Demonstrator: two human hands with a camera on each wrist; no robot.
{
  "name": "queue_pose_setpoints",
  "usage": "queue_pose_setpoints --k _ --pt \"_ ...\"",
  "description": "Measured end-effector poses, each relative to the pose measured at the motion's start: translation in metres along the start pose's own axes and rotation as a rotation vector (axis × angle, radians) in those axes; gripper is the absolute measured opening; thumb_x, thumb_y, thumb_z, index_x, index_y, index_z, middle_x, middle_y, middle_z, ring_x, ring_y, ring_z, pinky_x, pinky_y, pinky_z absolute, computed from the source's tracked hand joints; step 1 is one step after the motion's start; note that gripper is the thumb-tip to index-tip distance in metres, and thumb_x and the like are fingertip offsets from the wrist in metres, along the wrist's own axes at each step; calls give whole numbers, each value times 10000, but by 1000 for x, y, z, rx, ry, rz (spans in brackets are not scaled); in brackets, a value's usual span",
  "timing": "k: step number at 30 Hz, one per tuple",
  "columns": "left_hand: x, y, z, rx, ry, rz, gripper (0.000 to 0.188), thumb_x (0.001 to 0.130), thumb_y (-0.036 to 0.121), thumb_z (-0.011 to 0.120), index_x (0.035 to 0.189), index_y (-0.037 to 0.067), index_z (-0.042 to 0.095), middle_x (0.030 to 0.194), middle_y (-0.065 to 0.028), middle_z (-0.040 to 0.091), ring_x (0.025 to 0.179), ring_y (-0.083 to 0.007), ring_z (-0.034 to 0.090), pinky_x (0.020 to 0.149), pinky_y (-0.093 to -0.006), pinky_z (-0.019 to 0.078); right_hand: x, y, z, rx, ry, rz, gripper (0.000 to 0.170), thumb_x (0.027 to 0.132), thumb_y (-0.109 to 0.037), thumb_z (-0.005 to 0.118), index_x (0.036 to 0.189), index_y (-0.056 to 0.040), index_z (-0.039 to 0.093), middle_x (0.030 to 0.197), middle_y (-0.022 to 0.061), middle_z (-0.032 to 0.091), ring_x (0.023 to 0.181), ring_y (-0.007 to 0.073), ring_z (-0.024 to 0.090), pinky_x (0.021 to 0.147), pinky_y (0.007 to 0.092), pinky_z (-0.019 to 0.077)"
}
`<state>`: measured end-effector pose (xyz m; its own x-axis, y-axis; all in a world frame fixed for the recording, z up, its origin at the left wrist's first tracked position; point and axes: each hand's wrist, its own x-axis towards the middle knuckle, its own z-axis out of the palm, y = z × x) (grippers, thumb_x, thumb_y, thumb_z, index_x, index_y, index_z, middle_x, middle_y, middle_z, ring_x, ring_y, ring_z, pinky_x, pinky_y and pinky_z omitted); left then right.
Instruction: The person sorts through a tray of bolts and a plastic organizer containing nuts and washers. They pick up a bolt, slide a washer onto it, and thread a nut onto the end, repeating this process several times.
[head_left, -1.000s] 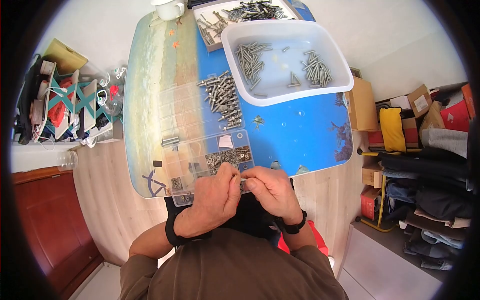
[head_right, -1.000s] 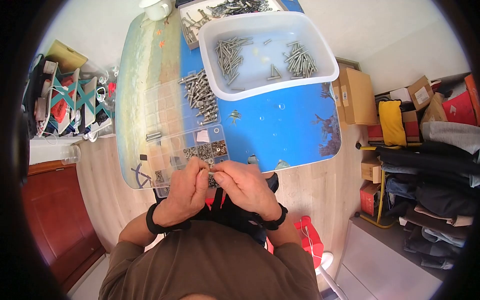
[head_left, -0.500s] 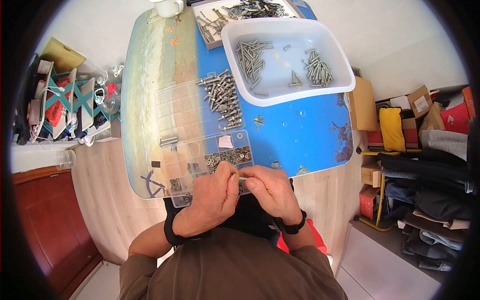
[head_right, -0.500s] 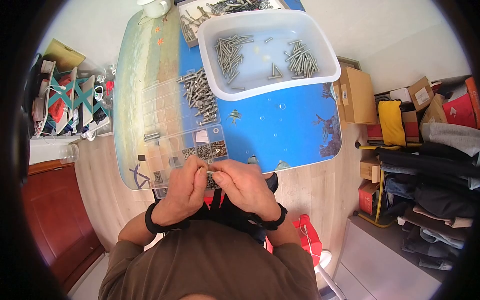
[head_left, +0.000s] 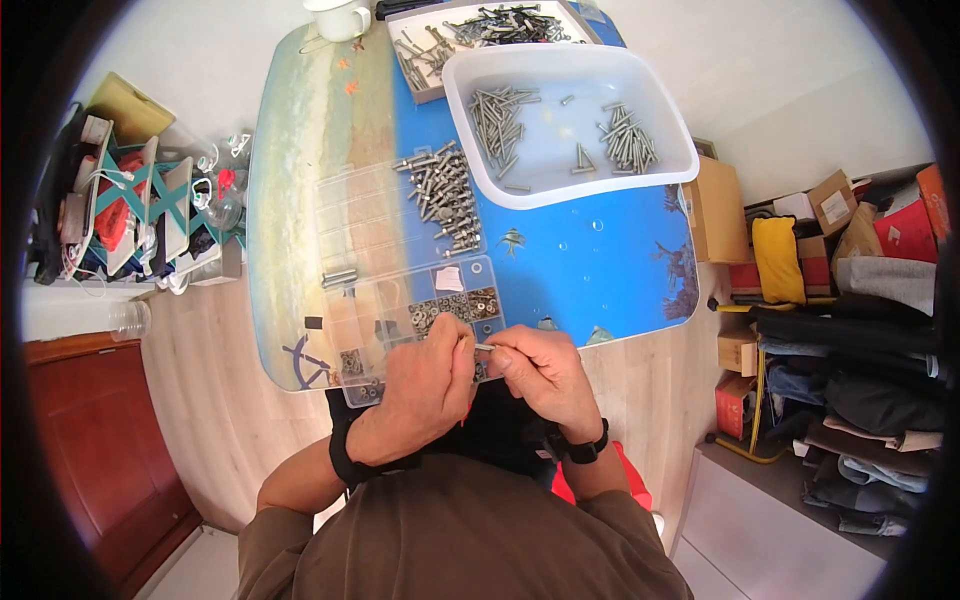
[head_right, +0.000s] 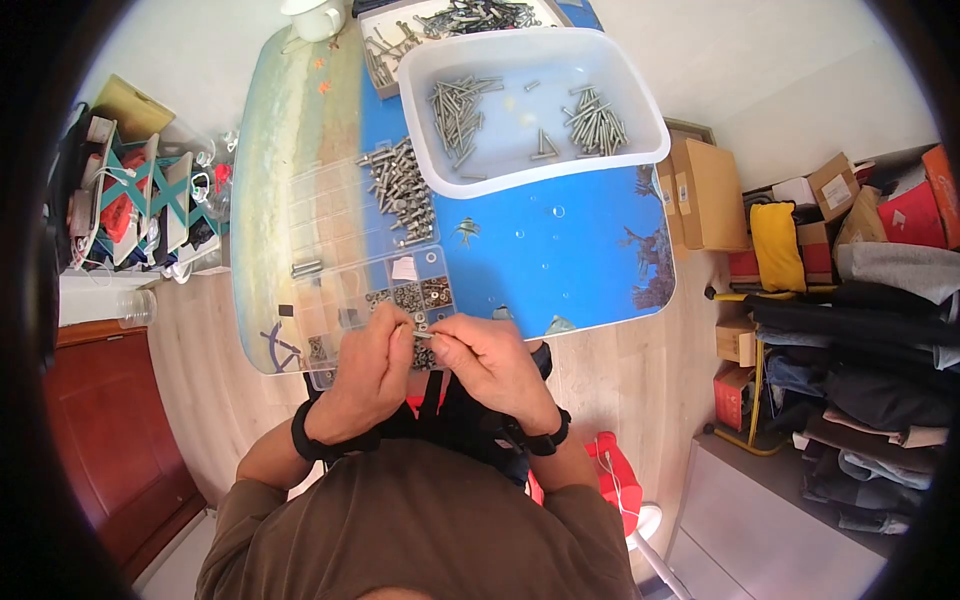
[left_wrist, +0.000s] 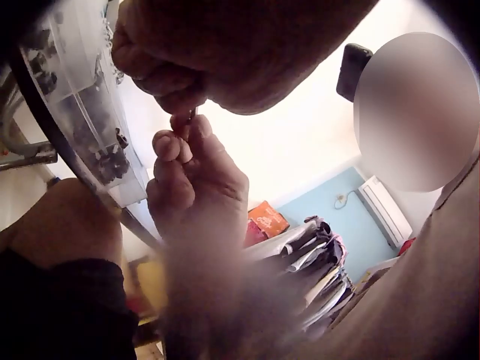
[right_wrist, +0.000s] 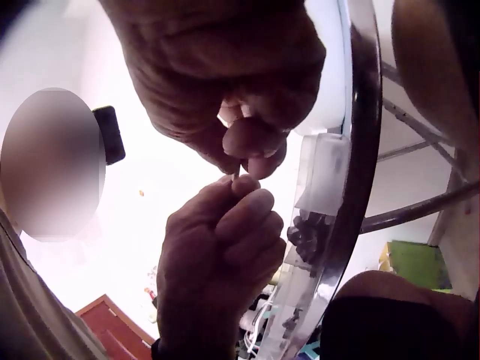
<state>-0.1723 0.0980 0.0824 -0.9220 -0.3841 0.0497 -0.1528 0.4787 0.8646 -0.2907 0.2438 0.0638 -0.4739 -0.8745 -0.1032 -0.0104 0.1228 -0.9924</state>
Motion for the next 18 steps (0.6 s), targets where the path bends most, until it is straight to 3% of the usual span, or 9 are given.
queue_pose_setpoints --k 2,6,9,12,18 --pt "-1 -2 2 35 19 34 76 998 118 482 986 44 494 665 -167 565 577 -412 588 519 -500 417 -3 -1 4 25 114 -4 193 869 -73 738 1028 9 665 801 42 643 654 77 583 557 223 452" --pt "-3 -1 4 13 22 13 85 1001 131 483 986 49 496 669 -172 559 581 -414 586 519 -500 414 -3 -3 6 -59 144 -75 182 877 -72 728 1030 7 667 801 34 644 662 74 574 559 227 456" --pt "-2 -1 4 12 32 17 84 1000 132 485 986 51 498 677 -174 562 586 -416 586 520 -500 414 -1 -6 8 118 153 -126 132 934 -100 652 1010 6 674 805 5 657 566 52 527 516 222 419" --pt "-2 -1 4 19 29 28 83 1000 132 485 985 51 499 685 -176 564 589 -419 585 522 -501 414 0 -3 3 49 47 4 127 927 -105 661 993 3 674 781 13 654 571 71 545 517 236 428" --pt "-3 -3 4 -20 7 -14 85 997 130 488 984 47 499 691 -176 566 591 -419 586 526 -502 415 3 5 6 -267 180 -290 159 865 -70 728 988 12 670 799 41 676 587 78 569 506 235 428"
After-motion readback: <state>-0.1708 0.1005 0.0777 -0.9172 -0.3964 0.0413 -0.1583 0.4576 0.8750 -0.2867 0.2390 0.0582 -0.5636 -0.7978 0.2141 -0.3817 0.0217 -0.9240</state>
